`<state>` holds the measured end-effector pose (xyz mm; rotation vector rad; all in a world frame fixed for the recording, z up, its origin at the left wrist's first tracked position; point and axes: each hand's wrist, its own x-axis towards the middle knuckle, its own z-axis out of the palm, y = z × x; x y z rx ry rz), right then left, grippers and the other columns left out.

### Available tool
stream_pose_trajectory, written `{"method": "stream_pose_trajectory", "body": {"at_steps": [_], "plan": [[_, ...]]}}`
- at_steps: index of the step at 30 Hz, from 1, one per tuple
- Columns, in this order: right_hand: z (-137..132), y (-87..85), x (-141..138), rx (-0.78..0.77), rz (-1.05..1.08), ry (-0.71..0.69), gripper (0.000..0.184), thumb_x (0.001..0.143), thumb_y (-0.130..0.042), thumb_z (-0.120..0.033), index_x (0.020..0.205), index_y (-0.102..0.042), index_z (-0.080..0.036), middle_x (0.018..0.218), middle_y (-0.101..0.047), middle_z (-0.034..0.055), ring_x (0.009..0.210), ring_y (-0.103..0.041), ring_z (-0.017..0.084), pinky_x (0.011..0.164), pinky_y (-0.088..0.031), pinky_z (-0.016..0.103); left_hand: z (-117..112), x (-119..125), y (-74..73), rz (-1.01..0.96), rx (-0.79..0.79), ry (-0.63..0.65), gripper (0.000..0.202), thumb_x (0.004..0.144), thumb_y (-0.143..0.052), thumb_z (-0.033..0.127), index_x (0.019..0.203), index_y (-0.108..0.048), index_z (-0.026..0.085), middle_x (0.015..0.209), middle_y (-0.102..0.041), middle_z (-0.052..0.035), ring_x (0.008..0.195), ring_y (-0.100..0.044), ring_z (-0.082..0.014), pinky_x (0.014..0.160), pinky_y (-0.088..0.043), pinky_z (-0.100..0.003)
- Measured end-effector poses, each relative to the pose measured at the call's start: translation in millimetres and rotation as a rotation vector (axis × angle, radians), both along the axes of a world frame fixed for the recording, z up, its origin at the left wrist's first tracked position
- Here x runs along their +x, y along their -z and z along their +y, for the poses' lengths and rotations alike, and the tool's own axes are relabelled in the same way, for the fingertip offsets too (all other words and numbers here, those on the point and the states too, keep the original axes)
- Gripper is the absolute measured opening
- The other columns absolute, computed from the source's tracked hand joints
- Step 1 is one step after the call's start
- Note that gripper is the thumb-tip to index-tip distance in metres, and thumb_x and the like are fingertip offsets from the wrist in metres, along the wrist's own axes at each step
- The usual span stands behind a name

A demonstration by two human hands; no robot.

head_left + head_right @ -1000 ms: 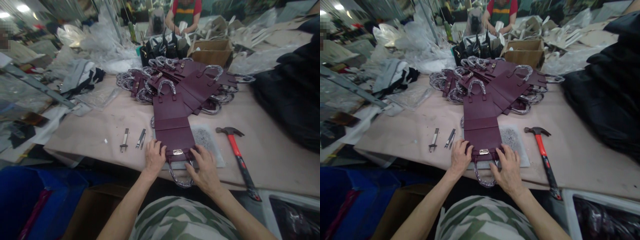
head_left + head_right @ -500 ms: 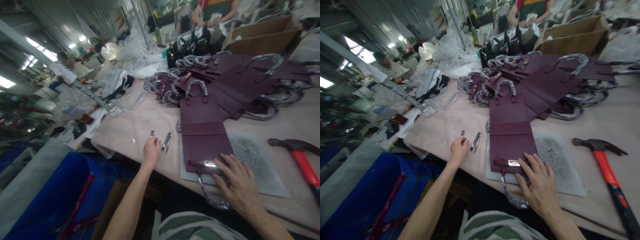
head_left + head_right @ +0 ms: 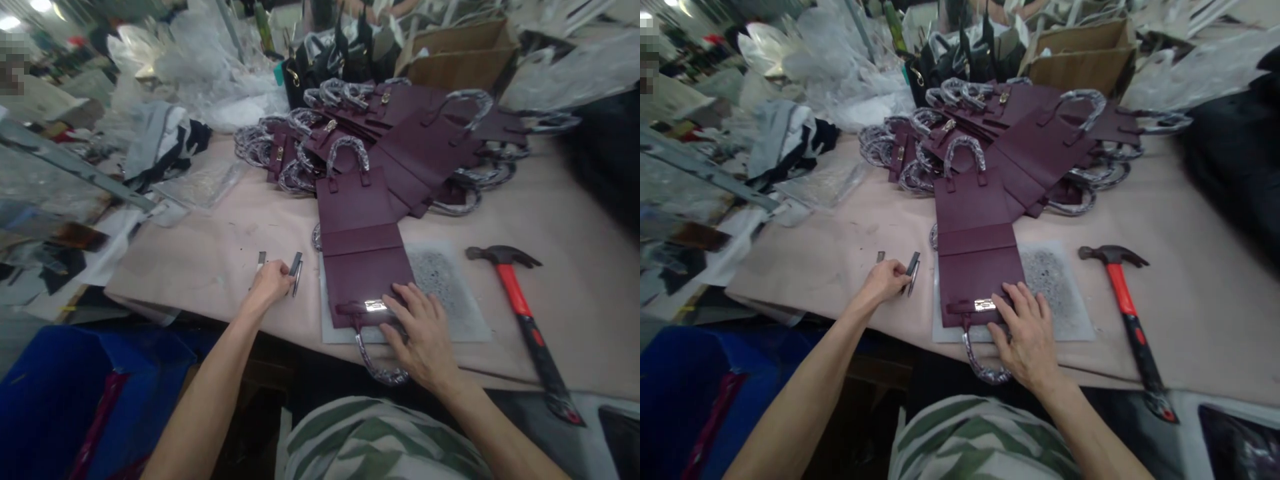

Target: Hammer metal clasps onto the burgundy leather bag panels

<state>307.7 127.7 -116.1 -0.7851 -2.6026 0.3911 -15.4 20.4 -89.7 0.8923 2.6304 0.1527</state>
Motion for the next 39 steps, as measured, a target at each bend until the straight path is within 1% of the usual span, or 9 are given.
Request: {"method": "stream_pose_trajectory", "body": {"at_steps": [5, 12, 17, 20, 22, 25, 29, 34, 39], "plan": [[-1.3, -0.8, 0.2, -0.011, -0.014, 0.002, 0.041, 0.094, -0.05, -0.036, 0.132, -0.059, -0.023, 0.147, -0.049, 0.0116, 0.141, -0.036, 0.033, 0.116, -0.025, 0.058, 5.2, 2.5, -5.5, 0.04, -0.072, 0.045, 0.025, 0.072, -0.073, 0.031, 0.093, -0.067, 0.018, 0.094, -0.072, -0.0098, 0.093, -0.068, -0.0265, 0.073, -0.047, -0.03], [-0.8, -4.4, -1.4, 0.011, -0.013, -0.002, 0.04, 0.095, -0.049, -0.036, 0.13, -0.06, -0.021, 0.147, -0.049, 0.012, 0.14, -0.038, 0.034, 0.115, -0.027, 0.057, 13.9, 6.3, -11.0, -0.04, -0.113, -0.026, 0.012, 0.07, -0.073, 0.022, 0.08, -0.068, 0.017, 0.077, -0.071, -0.0073, 0.079, -0.068, -0.0234, 0.063, -0.044, -0.027], [3.5, -0.1, -3.2, 0.044, 0.036, -0.021, 0.038, 0.096, -0.046, -0.038, 0.126, -0.061, -0.02, 0.143, -0.052, 0.0145, 0.137, -0.042, 0.037, 0.112, -0.03, 0.06, -9.3, -23.4, -23.3, -0.01, 0.08, -0.068, 0.017, 0.08, -0.07, 0.033, 0.088, -0.07, 0.018, 0.085, -0.073, -0.0054, 0.082, -0.068, -0.0192, 0.071, -0.047, -0.026], [5.9, 3.8, -5.8, 0.067, 0.073, -0.028, 0.038, 0.096, -0.045, -0.039, 0.124, -0.061, -0.019, 0.14, -0.053, 0.016, 0.135, -0.043, 0.039, 0.11, -0.03, 0.063, -24.6, -46.2, -32.0, 0.147, 0.009, -0.183, 0.026, 0.081, -0.068, 0.041, 0.093, -0.069, 0.018, 0.097, -0.074, -0.0105, 0.092, -0.069, -0.0244, 0.077, -0.049, -0.03], [6.4, 4.6, -7.2, 0.081, 0.091, -0.028, 0.039, 0.096, -0.044, -0.04, 0.124, -0.061, -0.019, 0.139, -0.054, 0.0166, 0.135, -0.044, 0.039, 0.11, -0.03, 0.063, -30.1, -55.7, -33.3, 0.103, -0.092, -0.221, 0.033, 0.075, -0.073, 0.047, 0.089, -0.069, 0.017, 0.098, -0.074, -0.0147, 0.097, -0.069, -0.0289, 0.078, -0.05, -0.032], [6.1, 3.6, -7.9, 0.096, 0.093, -0.027, 0.039, 0.096, -0.043, -0.041, 0.123, -0.061, -0.019, 0.138, -0.055, 0.0169, 0.134, -0.045, 0.039, 0.109, -0.031, 0.063, -30.0, -60.4, -27.3, -0.013, -0.141, -0.235, 0.03, 0.063, -0.082, 0.041, 0.072, -0.066, 0.016, 0.083, -0.074, -0.0152, 0.093, -0.07, -0.0313, 0.077, -0.051, -0.034], [4.5, 1.5, -5.9, 0.094, 0.05, -0.027, 0.039, 0.097, -0.044, -0.04, 0.124, -0.061, -0.018, 0.139, -0.055, 0.0159, 0.134, -0.044, 0.038, 0.11, -0.031, 0.061, -25.6, -57.4, -17.3, -0.16, -0.084, -0.279, 0.023, 0.061, -0.079, 0.022, 0.055, -0.058, 0.016, 0.05, -0.061, -0.0077, 0.066, -0.068, -0.0275, 0.064, -0.052, -0.034], [1.9, 0.3, -1.6, 0.053, -0.009, -0.012, 0.039, 0.096, -0.048, -0.038, 0.128, -0.06, -0.02, 0.144, -0.051, 0.0132, 0.139, -0.039, 0.034, 0.114, -0.028, 0.058, -37.9, -47.5, -22.9, -0.385, 0.148, -0.315, 0.02, 0.074, -0.07, 0.025, 0.066, -0.054, 0.016, 0.056, -0.06, -0.0016, 0.053, -0.061, -0.0146, 0.056, -0.053, -0.027], [-0.9, -1.0, -0.9, 0.025, -0.02, 0.003, 0.039, 0.094, -0.051, -0.036, 0.13, -0.06, -0.021, 0.147, -0.048, 0.0119, 0.141, -0.037, 0.034, 0.115, -0.027, 0.058, -46.7, -5.0, -26.8, -0.755, 0.877, -0.408, 0.034, 0.062, -0.082, 0.03, 0.08, -0.058, 0.015, 0.073, -0.067, 0.0, 0.065, -0.065, -0.012, 0.066, -0.056, -0.025]]}}
